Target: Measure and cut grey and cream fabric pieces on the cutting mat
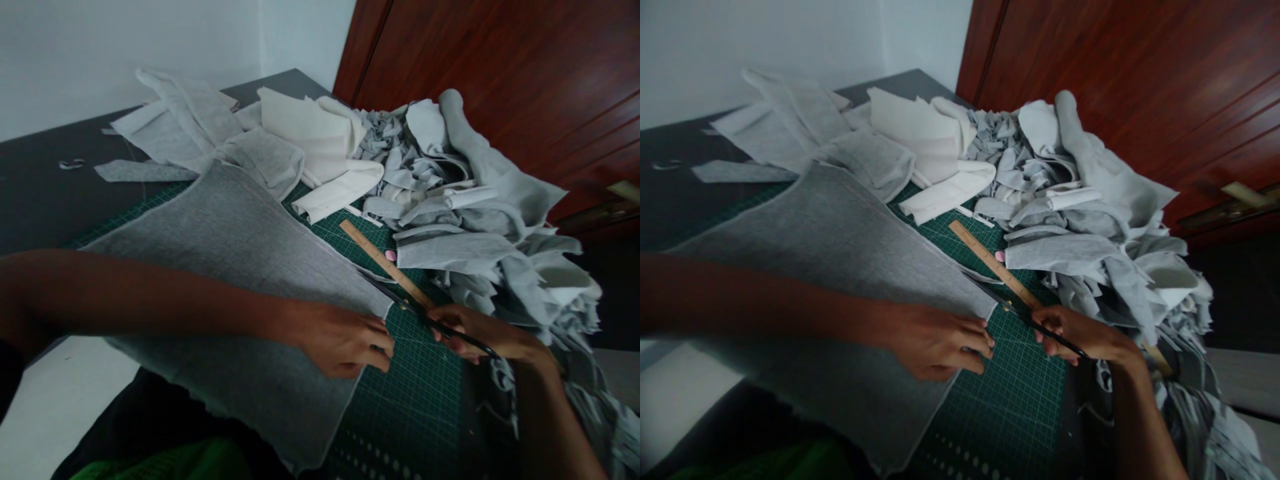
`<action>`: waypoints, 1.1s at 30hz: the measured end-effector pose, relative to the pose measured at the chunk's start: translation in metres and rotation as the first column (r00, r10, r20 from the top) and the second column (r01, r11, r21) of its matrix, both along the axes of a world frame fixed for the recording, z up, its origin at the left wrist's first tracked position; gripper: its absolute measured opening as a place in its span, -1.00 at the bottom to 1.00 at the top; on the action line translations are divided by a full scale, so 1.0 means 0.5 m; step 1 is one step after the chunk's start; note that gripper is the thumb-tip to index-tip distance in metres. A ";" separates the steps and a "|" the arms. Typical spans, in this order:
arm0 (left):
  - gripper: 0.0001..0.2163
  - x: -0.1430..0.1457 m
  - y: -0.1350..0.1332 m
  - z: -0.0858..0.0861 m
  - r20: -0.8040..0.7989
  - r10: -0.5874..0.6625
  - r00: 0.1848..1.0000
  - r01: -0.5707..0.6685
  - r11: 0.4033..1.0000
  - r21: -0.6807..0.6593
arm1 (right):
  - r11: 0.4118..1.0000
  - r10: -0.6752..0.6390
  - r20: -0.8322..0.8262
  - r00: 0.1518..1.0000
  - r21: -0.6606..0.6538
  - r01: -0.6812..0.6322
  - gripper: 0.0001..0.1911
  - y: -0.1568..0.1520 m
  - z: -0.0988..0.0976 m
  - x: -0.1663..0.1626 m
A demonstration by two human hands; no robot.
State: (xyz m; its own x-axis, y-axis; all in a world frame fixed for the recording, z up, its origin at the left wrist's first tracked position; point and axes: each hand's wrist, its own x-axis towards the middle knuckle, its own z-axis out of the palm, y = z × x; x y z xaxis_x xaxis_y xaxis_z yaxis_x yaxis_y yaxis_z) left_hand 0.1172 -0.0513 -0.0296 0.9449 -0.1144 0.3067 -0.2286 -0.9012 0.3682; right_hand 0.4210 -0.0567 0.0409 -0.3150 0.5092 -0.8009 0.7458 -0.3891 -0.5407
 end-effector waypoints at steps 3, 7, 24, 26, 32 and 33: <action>-0.83 0.002 -0.001 -0.009 0.077 0.000 0.997 0.003 1.000 -0.030 | 1.000 0.016 -0.036 0.999 0.013 -0.016 -0.36 0.003 0.000 -0.005; -0.82 0.004 -0.005 -0.021 0.170 0.041 0.985 -0.016 0.989 -0.146 | 0.999 0.036 -0.041 0.999 0.015 -0.035 -0.38 0.010 -0.003 -0.014; -0.81 0.010 0.000 -0.027 0.161 -0.016 0.987 0.024 0.998 -0.053 | 0.994 0.082 -0.241 0.967 -0.053 -0.097 -0.35 0.035 -0.054 0.013; -0.81 0.010 -0.001 -0.026 0.135 -0.018 0.991 0.031 0.995 -0.097 | 0.994 0.083 -0.223 0.971 -0.045 -0.095 -0.36 0.035 -0.049 0.007; -0.76 0.008 -0.002 -0.017 0.136 -0.009 0.991 0.031 0.986 -0.161 | 0.994 0.099 -0.152 0.983 -0.028 -0.104 -0.37 0.038 -0.037 -0.017; -0.75 0.008 -0.002 -0.017 0.152 -0.007 0.988 0.033 0.985 -0.169 | 0.995 0.097 -0.144 0.985 -0.023 -0.101 -0.37 0.038 -0.035 -0.022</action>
State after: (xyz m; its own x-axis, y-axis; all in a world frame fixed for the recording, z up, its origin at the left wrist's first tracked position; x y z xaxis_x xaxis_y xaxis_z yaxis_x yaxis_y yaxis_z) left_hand 0.1214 -0.0524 -0.0380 0.8848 -0.0665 0.4612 -0.3099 -0.8231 0.4759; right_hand 0.4099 -0.0375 0.0232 -0.4746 0.4460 -0.7589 0.6977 -0.3350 -0.6332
